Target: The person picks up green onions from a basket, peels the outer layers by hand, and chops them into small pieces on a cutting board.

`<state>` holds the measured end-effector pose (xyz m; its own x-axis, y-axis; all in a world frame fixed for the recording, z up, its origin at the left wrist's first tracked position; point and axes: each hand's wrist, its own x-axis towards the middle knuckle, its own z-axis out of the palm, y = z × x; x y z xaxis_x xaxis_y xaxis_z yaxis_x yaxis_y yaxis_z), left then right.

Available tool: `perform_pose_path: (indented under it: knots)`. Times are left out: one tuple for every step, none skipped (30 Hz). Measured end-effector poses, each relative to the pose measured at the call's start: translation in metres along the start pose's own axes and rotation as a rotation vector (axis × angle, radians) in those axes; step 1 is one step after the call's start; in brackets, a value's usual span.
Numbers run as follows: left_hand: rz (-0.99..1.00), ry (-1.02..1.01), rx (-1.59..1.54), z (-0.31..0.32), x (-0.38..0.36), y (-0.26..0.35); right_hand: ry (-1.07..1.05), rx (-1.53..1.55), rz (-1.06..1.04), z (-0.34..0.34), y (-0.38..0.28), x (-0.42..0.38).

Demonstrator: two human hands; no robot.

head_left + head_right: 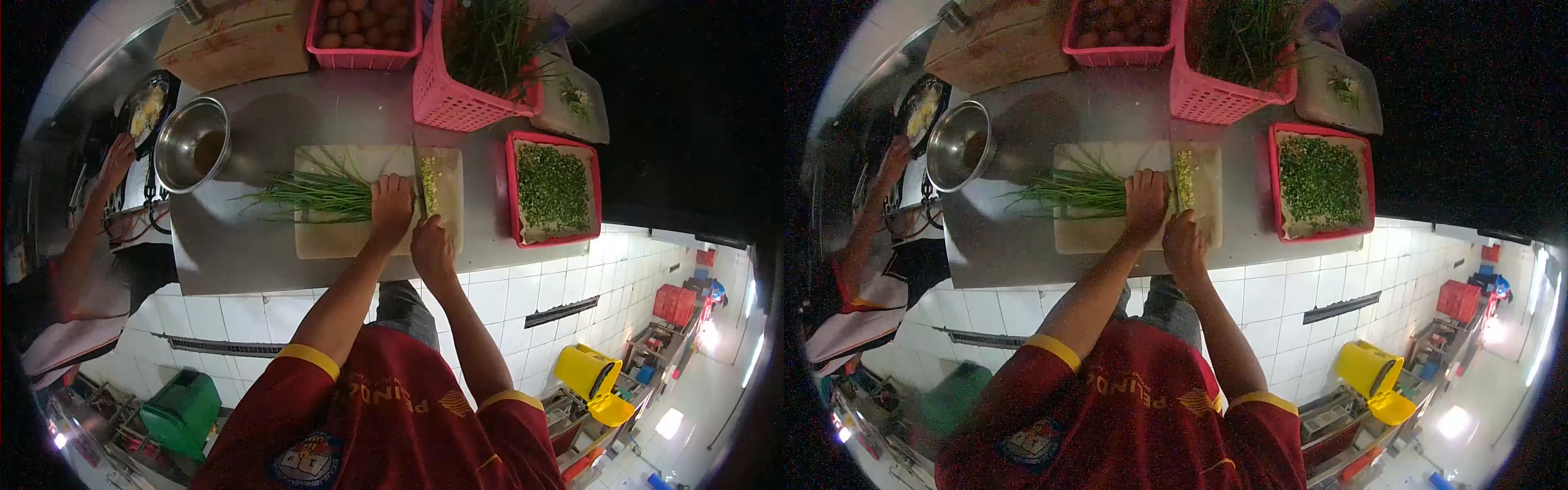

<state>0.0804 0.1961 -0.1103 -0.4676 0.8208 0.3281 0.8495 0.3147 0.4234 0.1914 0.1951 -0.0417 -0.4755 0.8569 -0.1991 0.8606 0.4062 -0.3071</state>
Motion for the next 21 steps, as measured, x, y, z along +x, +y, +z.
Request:
perform_pose_path:
  knots:
    - [-0.003, -0.001, -0.020, 0.000, 0.001, 0.001, 0.003, 0.021, 0.012, -0.001, 0.000, -0.002]
    - [-0.010, -0.004, -0.038, -0.001, 0.000, 0.001, 0.003, 0.042, 0.022, -0.002, 0.000, -0.005]
    - [-0.018, -0.008, -0.053, -0.001, -0.002, -0.001, 0.020, 0.031, -0.001, -0.007, -0.002, -0.010]
    - [-0.015, -0.017, -0.044, 0.001, -0.002, -0.002, 0.034, 0.020, -0.025, -0.013, -0.004, -0.017]
    - [-0.014, -0.025, -0.034, 0.003, -0.002, -0.003, 0.047, 0.009, -0.050, -0.018, -0.006, -0.023]
    - [-0.013, -0.035, -0.024, 0.003, -0.002, -0.004, 0.009, 0.012, -0.021, -0.020, -0.005, -0.026]
    - [-0.009, -0.019, -0.020, 0.004, -0.002, -0.004, -0.028, 0.014, 0.009, -0.022, -0.004, -0.029]
    - [-0.005, -0.003, -0.017, 0.004, -0.003, -0.004, -0.066, 0.016, 0.040, -0.024, -0.004, -0.032]
    - [0.000, 0.015, -0.014, 0.004, -0.002, -0.003, -0.096, 0.007, 0.061, -0.028, -0.006, -0.035]
    - [-0.010, 0.006, -0.037, 0.003, -0.001, -0.003, -0.125, -0.004, 0.083, -0.033, -0.009, -0.038]
    - [-0.021, -0.005, -0.061, 0.003, -0.001, -0.002, -0.154, -0.014, 0.106, -0.035, -0.011, -0.042]
    - [-0.032, -0.016, -0.085, 0.002, -0.002, -0.002, -0.147, -0.008, 0.106, -0.034, -0.012, -0.046]
    - [-0.025, -0.014, -0.067, 0.001, -0.002, -0.002, -0.140, 0.000, 0.106, -0.033, -0.013, -0.050]
    - [-0.017, -0.012, -0.049, 0.001, -0.002, -0.002, -0.133, 0.007, 0.105, -0.032, -0.014, -0.053]
    - [-0.009, -0.009, -0.031, 0.000, -0.001, -0.002, -0.137, 0.012, 0.121, -0.028, -0.014, -0.054]
    - [-0.012, 0.003, -0.035, 0.000, 0.000, -0.002, -0.141, 0.018, 0.136, -0.020, -0.012, -0.055]
    - [-0.014, 0.016, -0.037, 0.000, 0.000, -0.002, -0.145, 0.024, 0.153, -0.014, -0.009, -0.055]
    - [-0.015, 0.027, -0.039, 0.000, 0.000, -0.001, -0.142, 0.019, 0.143, -0.010, -0.007, -0.056]
    - [-0.014, 0.050, -0.082, -0.002, -0.001, -0.001, -0.139, 0.016, 0.132, -0.007, -0.005, -0.056]
    - [-0.012, 0.074, -0.124, -0.003, -0.003, -0.001, -0.134, 0.013, 0.120, -0.005, -0.003, -0.056]
    - [-0.009, 0.100, -0.166, -0.006, -0.002, -0.002, -0.129, 0.037, 0.118, -0.006, -0.004, -0.056]
